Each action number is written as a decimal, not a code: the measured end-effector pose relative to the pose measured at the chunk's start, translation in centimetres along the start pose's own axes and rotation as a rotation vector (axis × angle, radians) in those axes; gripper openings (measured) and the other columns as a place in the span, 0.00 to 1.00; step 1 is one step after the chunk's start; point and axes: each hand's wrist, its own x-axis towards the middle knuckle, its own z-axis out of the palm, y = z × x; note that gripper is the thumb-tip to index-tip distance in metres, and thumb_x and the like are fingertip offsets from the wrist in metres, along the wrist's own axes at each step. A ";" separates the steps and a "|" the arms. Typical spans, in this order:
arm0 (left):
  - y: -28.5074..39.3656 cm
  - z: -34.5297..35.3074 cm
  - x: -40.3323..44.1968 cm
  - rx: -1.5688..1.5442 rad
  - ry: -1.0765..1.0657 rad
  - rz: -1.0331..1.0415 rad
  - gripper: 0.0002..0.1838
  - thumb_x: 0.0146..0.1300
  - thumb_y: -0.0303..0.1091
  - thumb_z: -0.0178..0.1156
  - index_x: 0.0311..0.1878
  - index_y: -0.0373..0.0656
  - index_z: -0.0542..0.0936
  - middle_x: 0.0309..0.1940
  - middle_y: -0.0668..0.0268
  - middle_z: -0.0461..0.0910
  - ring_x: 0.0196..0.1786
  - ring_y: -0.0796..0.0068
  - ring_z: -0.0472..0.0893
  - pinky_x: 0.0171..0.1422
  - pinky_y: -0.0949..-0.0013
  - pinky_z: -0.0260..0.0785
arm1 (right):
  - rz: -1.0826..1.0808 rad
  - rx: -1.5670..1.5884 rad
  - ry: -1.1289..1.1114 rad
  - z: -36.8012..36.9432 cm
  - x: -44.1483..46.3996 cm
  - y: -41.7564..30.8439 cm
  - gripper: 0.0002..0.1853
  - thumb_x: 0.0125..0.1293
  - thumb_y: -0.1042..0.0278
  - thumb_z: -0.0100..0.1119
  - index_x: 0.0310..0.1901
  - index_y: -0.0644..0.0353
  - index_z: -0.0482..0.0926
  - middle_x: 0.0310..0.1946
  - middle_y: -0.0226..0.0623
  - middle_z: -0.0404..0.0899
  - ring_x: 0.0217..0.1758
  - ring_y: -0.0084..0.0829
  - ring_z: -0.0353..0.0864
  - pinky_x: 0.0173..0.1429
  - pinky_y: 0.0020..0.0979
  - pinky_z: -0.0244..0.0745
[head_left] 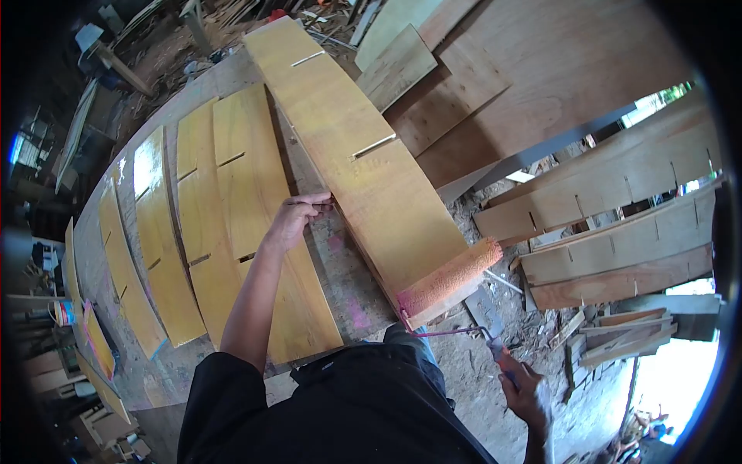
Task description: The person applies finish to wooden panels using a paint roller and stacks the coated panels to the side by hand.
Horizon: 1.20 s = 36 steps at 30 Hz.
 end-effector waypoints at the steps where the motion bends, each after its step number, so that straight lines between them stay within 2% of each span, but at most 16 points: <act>1: 0.1 -0.1 0.1 0.007 -0.016 -0.006 0.27 0.62 0.18 0.52 0.65 0.30 0.82 0.59 0.55 0.86 0.60 0.65 0.85 0.64 0.64 0.72 | -0.008 -0.015 0.014 0.4 0.0 0.5 0.28 0.67 0.67 0.69 0.69 0.43 0.79 0.36 0.46 0.86 0.31 0.50 0.88 0.34 0.48 0.83; 4: 0.2 0.0 0.2 0.051 0.001 0.022 0.25 0.62 0.19 0.53 0.63 0.30 0.84 0.57 0.55 0.87 0.58 0.65 0.85 0.64 0.64 0.72 | -0.066 -0.054 0.032 1.1 3.9 -0.8 0.26 0.69 0.67 0.68 0.69 0.44 0.79 0.35 0.45 0.85 0.29 0.50 0.87 0.32 0.46 0.81; 6: 0.7 0.2 0.0 0.039 0.023 0.018 0.24 0.63 0.20 0.54 0.62 0.30 0.84 0.56 0.54 0.88 0.57 0.65 0.85 0.64 0.64 0.72 | -0.001 -0.041 -0.030 2.4 6.0 -1.8 0.25 0.70 0.67 0.66 0.68 0.49 0.78 0.46 0.49 0.88 0.38 0.53 0.90 0.39 0.48 0.84; 10: 0.7 -0.1 0.2 0.050 0.023 0.014 0.22 0.63 0.22 0.56 0.60 0.30 0.85 0.55 0.55 0.88 0.58 0.63 0.85 0.63 0.63 0.74 | 0.043 -0.061 -0.139 1.1 2.3 -0.7 0.29 0.70 0.65 0.66 0.72 0.48 0.75 0.50 0.50 0.88 0.42 0.54 0.90 0.41 0.48 0.85; 12: 0.7 0.0 0.1 0.046 0.022 0.010 0.22 0.64 0.22 0.56 0.60 0.30 0.85 0.56 0.55 0.88 0.58 0.63 0.85 0.63 0.63 0.74 | 0.138 0.019 -0.119 0.5 -1.8 0.5 0.32 0.69 0.65 0.68 0.75 0.48 0.73 0.55 0.53 0.87 0.47 0.55 0.90 0.46 0.46 0.86; 13: 0.7 0.0 0.1 0.047 0.025 0.018 0.22 0.64 0.23 0.56 0.60 0.30 0.85 0.56 0.55 0.88 0.58 0.63 0.85 0.63 0.63 0.74 | 0.179 0.116 -0.075 1.7 -3.7 2.1 0.36 0.68 0.66 0.69 0.77 0.51 0.70 0.57 0.55 0.86 0.51 0.54 0.91 0.52 0.44 0.86; 16: 0.1 -0.1 0.3 0.017 0.040 0.031 0.22 0.64 0.23 0.56 0.60 0.30 0.85 0.57 0.54 0.88 0.58 0.63 0.85 0.63 0.62 0.74 | 0.242 0.173 -0.022 2.5 -3.0 2.2 0.34 0.67 0.69 0.69 0.75 0.51 0.73 0.56 0.54 0.86 0.49 0.56 0.90 0.50 0.47 0.86; 18: -0.2 -0.6 0.8 0.019 0.025 0.022 0.22 0.65 0.24 0.57 0.61 0.30 0.85 0.57 0.55 0.88 0.58 0.64 0.85 0.64 0.63 0.74 | 0.232 0.174 0.008 3.5 -0.8 1.8 0.34 0.66 0.70 0.70 0.74 0.52 0.74 0.57 0.54 0.86 0.51 0.56 0.89 0.52 0.46 0.86; 20: 0.0 -0.8 0.9 0.087 0.021 0.022 0.23 0.65 0.27 0.57 0.63 0.32 0.83 0.57 0.55 0.87 0.61 0.64 0.84 0.68 0.62 0.72 | 0.197 0.302 0.037 4.5 0.3 1.9 0.34 0.65 0.70 0.71 0.74 0.52 0.74 0.57 0.54 0.86 0.51 0.54 0.90 0.52 0.45 0.86; 25: 0.9 -0.4 0.4 0.077 0.019 -0.008 0.22 0.66 0.26 0.57 0.62 0.31 0.84 0.57 0.56 0.87 0.60 0.65 0.85 0.66 0.63 0.73 | 0.306 0.256 0.042 1.4 -5.8 2.5 0.31 0.61 0.73 0.75 0.68 0.55 0.81 0.54 0.49 0.89 0.53 0.49 0.92 0.56 0.41 0.87; 26: 0.8 -0.4 0.4 0.063 0.023 -0.002 0.21 0.67 0.25 0.57 0.61 0.31 0.84 0.57 0.56 0.88 0.59 0.65 0.85 0.64 0.64 0.74 | 0.312 0.253 0.040 1.2 -6.8 2.3 0.31 0.61 0.73 0.75 0.68 0.55 0.81 0.54 0.49 0.89 0.53 0.49 0.92 0.56 0.41 0.87; 28: 0.7 -0.2 0.3 0.060 0.028 0.003 0.21 0.67 0.25 0.58 0.61 0.31 0.84 0.57 0.56 0.88 0.59 0.65 0.86 0.65 0.64 0.74 | 0.254 0.221 0.037 0.8 -7.9 1.9 0.32 0.63 0.75 0.74 0.70 0.56 0.80 0.53 0.53 0.89 0.54 0.43 0.92 0.54 0.40 0.87; 30: 0.6 -0.2 0.5 0.063 0.027 0.009 0.21 0.67 0.25 0.58 0.61 0.31 0.84 0.57 0.56 0.88 0.58 0.65 0.86 0.65 0.64 0.74 | 0.262 0.198 0.028 1.0 -6.4 0.7 0.31 0.63 0.74 0.73 0.69 0.56 0.80 0.55 0.53 0.88 0.55 0.45 0.92 0.55 0.40 0.87; 33: 0.5 -0.7 0.7 0.037 0.020 0.008 0.21 0.67 0.26 0.59 0.61 0.31 0.84 0.56 0.56 0.88 0.58 0.66 0.86 0.64 0.65 0.74 | 0.273 0.191 0.030 2.5 -3.5 0.0 0.30 0.63 0.70 0.74 0.69 0.48 0.81 0.51 0.48 0.90 0.50 0.47 0.92 0.50 0.40 0.87; 36: 0.8 -0.4 0.4 0.096 0.021 0.005 0.22 0.67 0.27 0.58 0.63 0.31 0.83 0.57 0.55 0.87 0.60 0.65 0.85 0.67 0.63 0.73 | 0.262 0.183 0.021 2.3 -1.9 -1.9 0.32 0.63 0.71 0.73 0.70 0.48 0.80 0.51 0.48 0.89 0.49 0.48 0.92 0.50 0.40 0.87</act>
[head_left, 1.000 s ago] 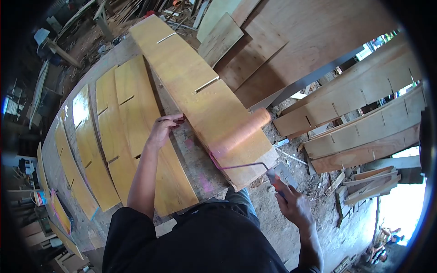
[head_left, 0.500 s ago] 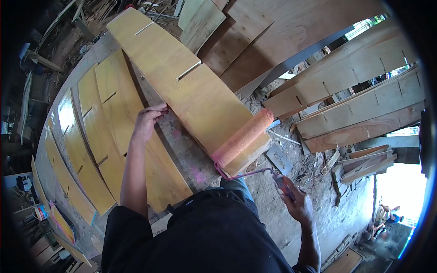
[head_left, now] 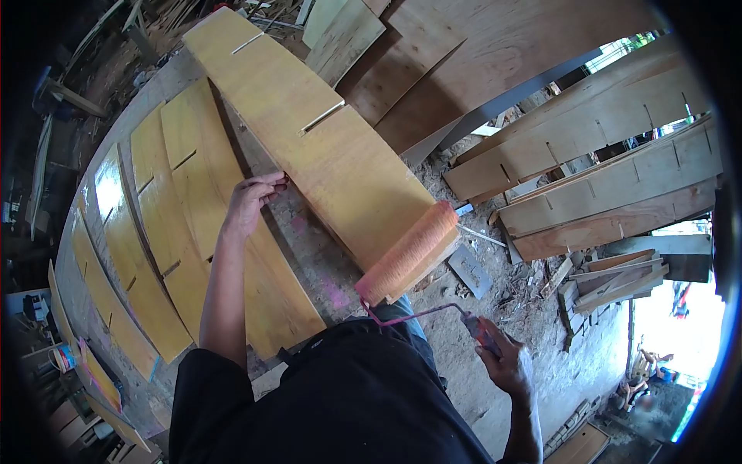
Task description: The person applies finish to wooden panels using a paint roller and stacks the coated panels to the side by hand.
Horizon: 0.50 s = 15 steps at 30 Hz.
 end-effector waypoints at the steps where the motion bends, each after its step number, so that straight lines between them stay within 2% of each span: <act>1: 0.3 0.1 0.0 0.017 0.002 -0.012 0.22 0.68 0.27 0.58 0.63 0.31 0.83 0.57 0.55 0.87 0.59 0.65 0.85 0.66 0.63 0.73 | -0.007 -0.002 -0.002 -0.3 -0.4 0.4 0.32 0.63 0.71 0.73 0.70 0.48 0.80 0.51 0.48 0.89 0.49 0.48 0.92 0.50 0.40 0.87; 7: 0.2 0.5 -0.4 -0.029 0.020 0.007 0.21 0.67 0.26 0.58 0.62 0.31 0.84 0.55 0.56 0.88 0.57 0.66 0.86 0.63 0.65 0.74 | 0.024 0.042 -0.023 -0.7 -3.3 5.2 0.32 0.61 0.72 0.74 0.70 0.53 0.80 0.52 0.50 0.89 0.49 0.49 0.92 0.51 0.42 0.86; 8: -0.1 0.6 -0.4 -0.048 0.044 0.006 0.21 0.67 0.25 0.58 0.61 0.31 0.85 0.53 0.56 0.88 0.55 0.67 0.86 0.61 0.67 0.75 | 0.007 0.040 -0.025 -0.7 -2.5 4.4 0.32 0.61 0.72 0.74 0.70 0.53 0.80 0.52 0.50 0.89 0.49 0.49 0.92 0.51 0.42 0.86; 12: -0.3 0.7 -0.2 -0.066 0.053 0.012 0.20 0.67 0.24 0.57 0.60 0.30 0.85 0.54 0.55 0.88 0.54 0.65 0.87 0.61 0.66 0.76 | 0.002 -0.008 -0.084 -1.2 -0.6 -0.1 0.33 0.63 0.72 0.72 0.71 0.54 0.78 0.54 0.51 0.88 0.51 0.51 0.91 0.51 0.44 0.86; 15: -0.1 0.4 -0.4 -0.045 0.051 0.000 0.21 0.67 0.22 0.57 0.62 0.29 0.84 0.56 0.54 0.87 0.56 0.65 0.87 0.63 0.66 0.77 | -0.083 -0.035 -0.060 -1.3 -1.0 -0.3 0.32 0.65 0.70 0.71 0.71 0.56 0.77 0.54 0.54 0.87 0.52 0.54 0.90 0.52 0.46 0.86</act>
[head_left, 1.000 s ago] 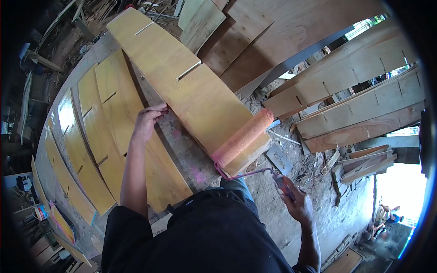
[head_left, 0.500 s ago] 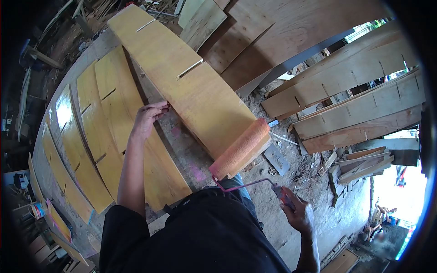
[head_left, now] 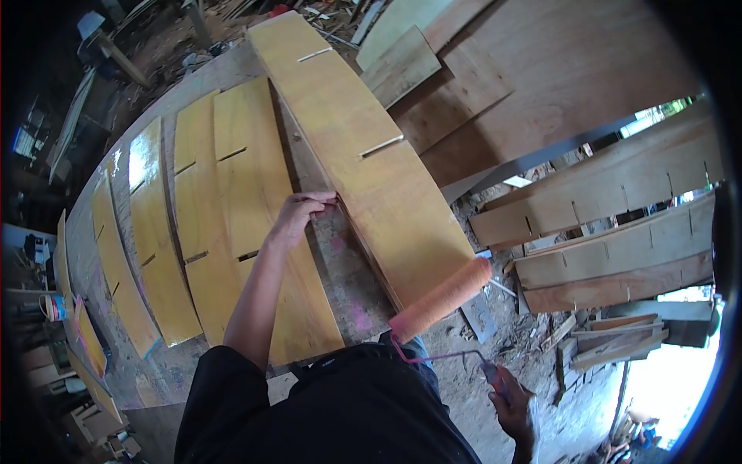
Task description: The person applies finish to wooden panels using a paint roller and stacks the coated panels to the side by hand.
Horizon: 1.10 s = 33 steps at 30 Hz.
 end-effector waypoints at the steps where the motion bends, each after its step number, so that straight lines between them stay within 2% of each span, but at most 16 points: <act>1: 0.0 0.0 0.0 0.011 -0.033 -0.005 0.21 0.68 0.22 0.57 0.63 0.28 0.82 0.58 0.54 0.87 0.57 0.65 0.87 0.65 0.64 0.77 | -0.015 -0.006 -0.002 0.2 0.0 0.2 0.32 0.65 0.70 0.71 0.71 0.56 0.77 0.54 0.54 0.87 0.52 0.54 0.90 0.52 0.46 0.86; 3: -0.1 -0.2 0.2 0.014 -0.011 0.007 0.21 0.67 0.21 0.57 0.62 0.27 0.83 0.58 0.53 0.87 0.56 0.64 0.87 0.65 0.63 0.78 | 0.074 0.037 -0.030 0.9 0.9 0.0 0.31 0.66 0.67 0.70 0.72 0.57 0.76 0.54 0.55 0.87 0.53 0.55 0.90 0.52 0.47 0.85; 4: -0.2 -0.2 0.3 0.021 -0.013 0.011 0.20 0.68 0.21 0.56 0.62 0.27 0.83 0.57 0.53 0.87 0.56 0.64 0.87 0.65 0.63 0.79 | 0.002 0.035 -0.016 1.8 2.2 0.0 0.31 0.69 0.66 0.69 0.73 0.56 0.74 0.53 0.55 0.87 0.51 0.57 0.89 0.51 0.48 0.85; 7: -0.1 -0.2 0.4 0.037 0.002 0.019 0.20 0.68 0.21 0.55 0.60 0.26 0.83 0.55 0.53 0.88 0.55 0.63 0.88 0.65 0.63 0.80 | 0.020 -0.143 -0.044 2.2 7.6 -6.9 0.32 0.70 0.66 0.67 0.74 0.54 0.72 0.53 0.55 0.87 0.48 0.58 0.89 0.50 0.50 0.85; 11: 0.6 -0.9 -0.5 0.084 0.022 0.015 0.22 0.67 0.20 0.54 0.62 0.26 0.83 0.56 0.52 0.87 0.57 0.64 0.87 0.67 0.65 0.78 | -0.029 -0.042 -0.021 3.1 10.0 -7.3 0.31 0.71 0.66 0.66 0.75 0.54 0.72 0.53 0.55 0.87 0.48 0.59 0.88 0.49 0.50 0.84; 14: 0.6 -2.2 -2.9 0.075 0.100 0.161 0.22 0.71 0.19 0.51 0.66 0.28 0.81 0.56 0.54 0.87 0.58 0.68 0.86 0.68 0.66 0.76 | -0.214 0.002 0.060 3.1 7.7 -3.5 0.32 0.70 0.69 0.67 0.76 0.53 0.72 0.51 0.57 0.87 0.48 0.58 0.90 0.49 0.48 0.84; 16: -0.4 -3.0 -4.5 0.056 0.134 0.156 0.21 0.72 0.19 0.52 0.66 0.28 0.81 0.55 0.54 0.87 0.58 0.68 0.86 0.68 0.65 0.76 | -0.324 0.043 0.096 3.9 7.2 0.0 0.33 0.69 0.70 0.67 0.76 0.52 0.72 0.51 0.58 0.87 0.47 0.57 0.90 0.48 0.47 0.85; 18: -1.4 -3.0 -5.9 0.039 0.159 0.143 0.21 0.73 0.20 0.52 0.66 0.28 0.81 0.55 0.54 0.87 0.58 0.68 0.86 0.68 0.64 0.77 | -0.224 0.030 -0.154 5.4 8.0 2.9 0.39 0.73 0.55 0.70 0.80 0.52 0.65 0.74 0.53 0.74 0.76 0.56 0.74 0.78 0.51 0.69; 19: -2.0 -2.6 -6.6 0.050 0.160 0.108 0.20 0.73 0.20 0.52 0.66 0.28 0.81 0.55 0.54 0.87 0.57 0.68 0.86 0.68 0.65 0.77 | -0.231 0.018 -0.158 5.0 9.1 0.8 0.39 0.73 0.55 0.70 0.80 0.52 0.65 0.74 0.53 0.74 0.76 0.56 0.74 0.78 0.51 0.69; 21: -3.2 -1.4 -7.6 0.054 0.169 0.080 0.20 0.74 0.21 0.52 0.66 0.28 0.81 0.55 0.54 0.87 0.57 0.68 0.86 0.68 0.65 0.77 | -0.187 -0.035 0.034 4.4 12.9 -7.3 0.34 0.69 0.72 0.67 0.77 0.53 0.72 0.50 0.58 0.87 0.46 0.53 0.92 0.46 0.46 0.85; 23: -4.2 0.0 -8.3 -0.067 0.115 0.079 0.19 0.75 0.20 0.53 0.65 0.28 0.81 0.53 0.55 0.88 0.56 0.69 0.86 0.67 0.67 0.76 | -0.212 -0.074 0.027 4.6 16.1 -10.4 0.33 0.70 0.71 0.67 0.76 0.54 0.72 0.50 0.58 0.87 0.45 0.52 0.92 0.45 0.45 0.85; 27: -5.6 2.4 -9.2 -0.029 0.071 0.071 0.17 0.76 0.23 0.55 0.64 0.31 0.83 0.53 0.57 0.88 0.56 0.71 0.86 0.65 0.69 0.76 | -0.282 -0.086 0.055 5.7 22.4 -13.9 0.33 0.72 0.68 0.66 0.77 0.54 0.71 0.47 0.58 0.88 0.44 0.54 0.91 0.44 0.47 0.85; 30: -6.7 3.8 -8.6 0.053 0.000 0.119 0.16 0.77 0.28 0.61 0.62 0.30 0.83 0.55 0.58 0.88 0.55 0.71 0.87 0.64 0.66 0.77 | -0.356 -0.115 0.071 6.9 26.8 -16.6 0.33 0.72 0.65 0.65 0.78 0.53 0.69 0.44 0.57 0.87 0.43 0.57 0.89 0.45 0.51 0.83; 32: -5.8 4.8 -8.3 0.220 -0.050 -0.004 0.18 0.76 0.35 0.65 0.61 0.33 0.84 0.50 0.60 0.90 0.50 0.71 0.88 0.57 0.67 0.79 | -0.387 -0.137 0.079 7.8 30.0 -18.2 0.33 0.73 0.64 0.65 0.78 0.53 0.69 0.44 0.57 0.87 0.42 0.58 0.89 0.45 0.52 0.83; 33: -5.1 5.2 -8.0 0.219 -0.046 0.001 0.18 0.76 0.35 0.65 0.61 0.33 0.84 0.50 0.60 0.90 0.50 0.71 0.88 0.57 0.67 0.79 | -0.406 -0.159 0.090 8.1 31.6 -19.3 0.33 0.73 0.64 0.65 0.78 0.52 0.68 0.44 0.57 0.87 0.42 0.59 0.88 0.45 0.54 0.82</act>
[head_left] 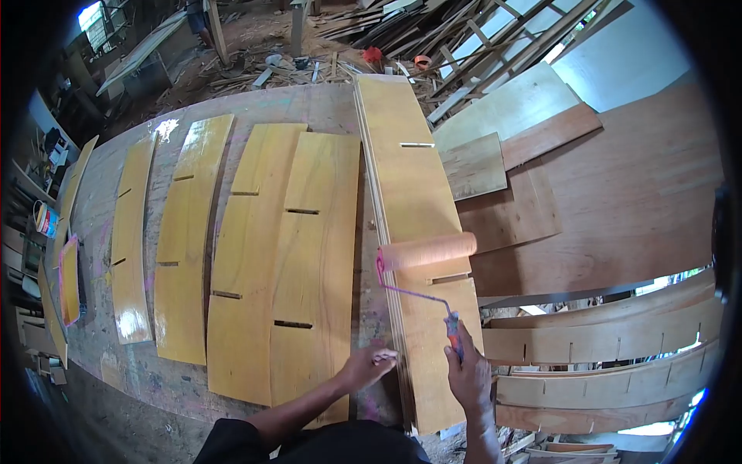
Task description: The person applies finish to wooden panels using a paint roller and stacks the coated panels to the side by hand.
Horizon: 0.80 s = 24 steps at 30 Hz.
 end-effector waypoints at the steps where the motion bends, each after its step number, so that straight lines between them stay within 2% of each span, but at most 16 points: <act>1: 0.7 0.3 0.3 0.047 0.055 -0.008 0.18 0.75 0.38 0.66 0.60 0.35 0.85 0.48 0.59 0.90 0.49 0.71 0.89 0.55 0.67 0.79 | -0.013 -0.028 0.003 0.5 1.9 -0.4 0.34 0.74 0.63 0.64 0.79 0.52 0.66 0.42 0.58 0.87 0.41 0.61 0.87 0.45 0.56 0.80; 3: 3.1 0.2 1.0 0.152 0.147 -0.013 0.18 0.73 0.43 0.69 0.54 0.38 0.89 0.43 0.55 0.91 0.44 0.67 0.90 0.50 0.67 0.80 | -0.030 -0.035 0.009 1.5 6.1 -1.2 0.34 0.74 0.63 0.63 0.79 0.51 0.65 0.42 0.58 0.87 0.41 0.61 0.87 0.45 0.57 0.80; 5: 4.1 0.0 2.0 0.155 0.189 0.000 0.18 0.72 0.44 0.70 0.52 0.38 0.89 0.42 0.54 0.91 0.42 0.66 0.90 0.48 0.65 0.80 | -0.050 -0.035 0.017 2.2 10.8 -2.5 0.35 0.74 0.63 0.63 0.80 0.51 0.64 0.41 0.58 0.87 0.41 0.62 0.87 0.46 0.58 0.80; 7: 3.8 -0.3 3.5 0.213 0.241 0.002 0.18 0.70 0.47 0.72 0.47 0.39 0.91 0.37 0.54 0.91 0.37 0.65 0.91 0.42 0.63 0.81 | 0.052 -0.075 -0.039 2.7 15.9 -4.2 0.31 0.76 0.60 0.60 0.78 0.47 0.66 0.49 0.57 0.87 0.52 0.64 0.85 0.57 0.59 0.78; 12: 5.2 -1.5 4.9 0.298 0.167 -0.159 0.16 0.68 0.47 0.73 0.45 0.42 0.92 0.34 0.57 0.92 0.36 0.66 0.91 0.42 0.66 0.81 | -0.019 -0.078 -0.010 5.3 30.9 -7.1 0.29 0.76 0.57 0.58 0.76 0.46 0.67 0.50 0.58 0.86 0.54 0.64 0.84 0.58 0.60 0.77; 13: 4.8 -1.5 5.0 0.268 0.154 -0.157 0.16 0.68 0.47 0.73 0.45 0.43 0.92 0.35 0.58 0.92 0.35 0.67 0.91 0.42 0.66 0.80 | -0.044 -0.079 0.006 5.9 34.1 -7.8 0.28 0.76 0.57 0.57 0.75 0.46 0.68 0.50 0.57 0.86 0.55 0.64 0.84 0.59 0.60 0.77; 15: 4.0 -1.4 5.2 0.235 0.146 -0.151 0.16 0.67 0.48 0.73 0.45 0.43 0.92 0.35 0.59 0.92 0.35 0.68 0.91 0.42 0.66 0.80 | -0.185 -0.108 0.100 8.3 41.1 -7.7 0.25 0.75 0.60 0.58 0.71 0.49 0.68 0.46 0.58 0.87 0.50 0.64 0.86 0.55 0.61 0.78; 18: 4.0 -1.9 5.2 0.129 0.102 -0.196 0.17 0.67 0.48 0.74 0.45 0.44 0.92 0.35 0.60 0.92 0.35 0.69 0.90 0.43 0.65 0.81 | -0.157 -0.117 0.100 10.3 50.4 -9.7 0.23 0.75 0.58 0.57 0.68 0.50 0.70 0.47 0.57 0.87 0.53 0.62 0.86 0.58 0.61 0.78; 21: 3.9 -1.7 5.4 0.035 0.150 -0.124 0.17 0.68 0.49 0.73 0.45 0.43 0.92 0.36 0.60 0.92 0.37 0.70 0.90 0.44 0.64 0.81 | -0.190 -0.125 0.121 11.2 57.7 -11.5 0.21 0.75 0.56 0.55 0.66 0.51 0.73 0.49 0.57 0.87 0.55 0.61 0.86 0.60 0.61 0.77; 23: 1.4 0.2 5.5 -0.104 0.210 -0.187 0.16 0.63 0.47 0.77 0.43 0.44 0.92 0.35 0.52 0.91 0.35 0.67 0.89 0.40 0.61 0.80 | -0.210 -0.076 0.188 11.9 61.2 -12.5 0.19 0.75 0.55 0.54 0.62 0.53 0.76 0.51 0.57 0.87 0.57 0.61 0.85 0.61 0.60 0.77; 24: 0.5 0.9 5.4 -0.108 0.209 -0.193 0.16 0.63 0.47 0.77 0.43 0.44 0.92 0.35 0.52 0.91 0.35 0.67 0.89 0.40 0.61 0.80 | -0.207 -0.077 0.182 11.9 62.1 -13.0 0.19 0.75 0.55 0.54 0.62 0.53 0.76 0.51 0.57 0.87 0.57 0.61 0.85 0.61 0.60 0.77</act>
